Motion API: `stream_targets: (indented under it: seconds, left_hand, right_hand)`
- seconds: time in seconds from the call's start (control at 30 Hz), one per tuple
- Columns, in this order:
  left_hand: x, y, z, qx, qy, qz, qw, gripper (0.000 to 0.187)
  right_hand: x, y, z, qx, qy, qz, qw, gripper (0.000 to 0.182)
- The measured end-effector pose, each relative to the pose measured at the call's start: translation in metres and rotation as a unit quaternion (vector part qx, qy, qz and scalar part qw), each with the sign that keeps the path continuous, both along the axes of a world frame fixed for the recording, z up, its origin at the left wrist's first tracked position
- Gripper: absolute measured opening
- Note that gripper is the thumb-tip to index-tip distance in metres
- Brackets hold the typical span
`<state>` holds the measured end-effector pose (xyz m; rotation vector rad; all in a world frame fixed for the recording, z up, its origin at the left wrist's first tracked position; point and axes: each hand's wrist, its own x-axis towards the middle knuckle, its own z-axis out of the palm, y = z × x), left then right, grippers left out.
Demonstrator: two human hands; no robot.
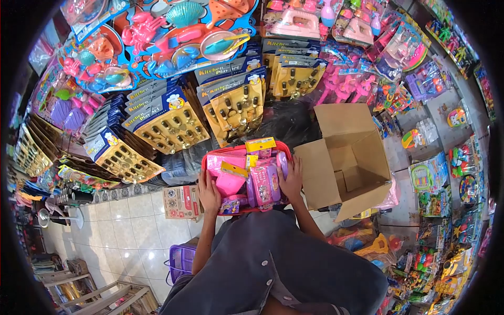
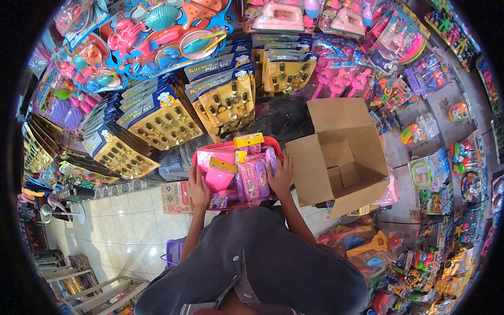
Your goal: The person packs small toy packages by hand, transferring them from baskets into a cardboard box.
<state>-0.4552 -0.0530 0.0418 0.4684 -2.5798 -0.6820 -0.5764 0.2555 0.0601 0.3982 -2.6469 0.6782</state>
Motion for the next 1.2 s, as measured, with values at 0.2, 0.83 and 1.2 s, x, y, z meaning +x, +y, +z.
stream_targets:
  seconds: [0.2,0.83,1.2]
  left_hand:
    - [0.007,0.001,0.012,0.024,-0.026,-0.076,0.997,0.043]
    - [0.011,0.001,0.014,0.297,0.099,-0.021,0.950,0.039]
    - [0.009,0.020,0.064,0.431,0.133,-0.053,0.891,0.034]
  right_hand:
    - [0.015,-0.016,0.016,-0.144,-0.070,0.086,0.983,0.064]
    - [0.023,-0.012,0.022,-0.310,-0.079,0.039,0.947,0.065]
    - [0.033,-0.016,0.074,-0.483,-0.106,0.024,0.869,0.058]
